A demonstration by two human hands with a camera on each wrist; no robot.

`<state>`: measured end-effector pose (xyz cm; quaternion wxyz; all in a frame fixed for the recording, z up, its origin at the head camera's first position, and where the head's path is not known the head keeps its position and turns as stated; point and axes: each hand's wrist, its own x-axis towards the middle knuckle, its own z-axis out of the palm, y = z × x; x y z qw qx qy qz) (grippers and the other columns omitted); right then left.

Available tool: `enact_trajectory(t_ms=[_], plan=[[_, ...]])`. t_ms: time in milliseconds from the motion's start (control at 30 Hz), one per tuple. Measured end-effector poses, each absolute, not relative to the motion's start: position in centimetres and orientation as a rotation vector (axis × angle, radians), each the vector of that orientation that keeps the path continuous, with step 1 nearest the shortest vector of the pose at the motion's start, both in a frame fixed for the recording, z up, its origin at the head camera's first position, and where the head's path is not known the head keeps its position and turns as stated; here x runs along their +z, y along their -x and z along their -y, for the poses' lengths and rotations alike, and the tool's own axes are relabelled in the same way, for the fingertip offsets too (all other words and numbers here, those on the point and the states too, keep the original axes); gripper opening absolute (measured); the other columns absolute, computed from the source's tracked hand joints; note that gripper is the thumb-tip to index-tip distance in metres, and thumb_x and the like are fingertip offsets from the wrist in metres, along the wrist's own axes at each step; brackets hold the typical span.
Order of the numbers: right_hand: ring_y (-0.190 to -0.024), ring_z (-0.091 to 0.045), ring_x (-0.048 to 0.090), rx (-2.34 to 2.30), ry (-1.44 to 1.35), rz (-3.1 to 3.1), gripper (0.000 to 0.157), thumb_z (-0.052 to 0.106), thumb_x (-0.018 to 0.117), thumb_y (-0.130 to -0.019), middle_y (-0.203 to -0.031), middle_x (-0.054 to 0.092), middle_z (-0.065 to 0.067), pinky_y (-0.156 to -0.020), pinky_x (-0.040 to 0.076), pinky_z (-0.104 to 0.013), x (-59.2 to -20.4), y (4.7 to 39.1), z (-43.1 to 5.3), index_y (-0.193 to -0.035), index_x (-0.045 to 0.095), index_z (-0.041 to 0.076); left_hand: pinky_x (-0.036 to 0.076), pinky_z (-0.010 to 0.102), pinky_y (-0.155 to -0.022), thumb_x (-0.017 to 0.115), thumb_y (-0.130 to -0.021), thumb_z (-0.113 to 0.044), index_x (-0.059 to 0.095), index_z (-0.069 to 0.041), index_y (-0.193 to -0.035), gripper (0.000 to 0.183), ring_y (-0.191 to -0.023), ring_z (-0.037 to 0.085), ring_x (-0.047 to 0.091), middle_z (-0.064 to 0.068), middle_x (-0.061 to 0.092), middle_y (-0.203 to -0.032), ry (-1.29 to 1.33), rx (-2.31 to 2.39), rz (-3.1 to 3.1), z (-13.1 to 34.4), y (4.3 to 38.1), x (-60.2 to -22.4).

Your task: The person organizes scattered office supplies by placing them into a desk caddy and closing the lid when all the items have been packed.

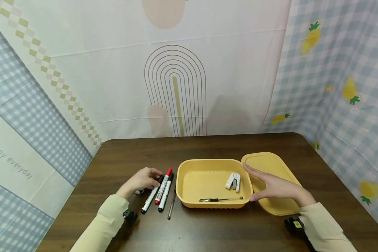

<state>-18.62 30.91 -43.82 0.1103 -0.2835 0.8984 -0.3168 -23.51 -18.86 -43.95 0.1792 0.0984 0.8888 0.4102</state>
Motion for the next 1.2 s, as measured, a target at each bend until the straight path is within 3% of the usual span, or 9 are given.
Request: enact_trajectory(t_ms=[300, 600, 1200], plan=[[-0.148, -0.040, 0.022, -0.927, 0.841, -2.637, 0.108, 0.044, 0.081, -0.083, -0.166, 0.016, -0.016, -0.109, 0.032, -0.060, -43.88, 18.68, -31.03, -0.163, 0.016, 0.012, 0.059, 0.037, -0.072, 0.072, -0.085, 0.001, 0.065, 0.004, -0.127, 0.043, -0.088, 0.021, 0.067, 0.016, 0.065, -0.114, -0.293, 1.144, -2.550, 18.80, 23.63, -43.94], [-0.148, -0.040, 0.021, -0.947, 0.832, -2.622, 0.107, 0.042, 0.082, -0.083, -0.166, 0.015, -0.016, -0.109, 0.031, -0.062, -43.80, 18.60, -30.96, -0.163, 0.015, 0.014, 0.055, 0.032, -0.063, 0.072, -0.084, -0.001, 0.067, 0.000, -0.124, 0.041, -0.076, 0.017, 0.062, 0.014, 0.065, -0.112, -0.353, 1.072, -2.620, 18.77, 23.84, -44.07], [-0.148, -0.041, 0.022, -0.949, 0.831, -2.629, 0.107, 0.042, 0.082, -0.083, -0.166, 0.016, -0.016, -0.109, 0.032, -0.061, -43.69, 18.43, -30.92, -0.163, 0.017, 0.013, 0.055, 0.031, -0.061, 0.075, -0.083, 0.000, 0.067, 0.000, -0.125, 0.043, -0.070, 0.016, 0.060, 0.011, 0.063, -0.108, -0.353, 1.075, -2.615, 18.87, 23.71, -44.16]])
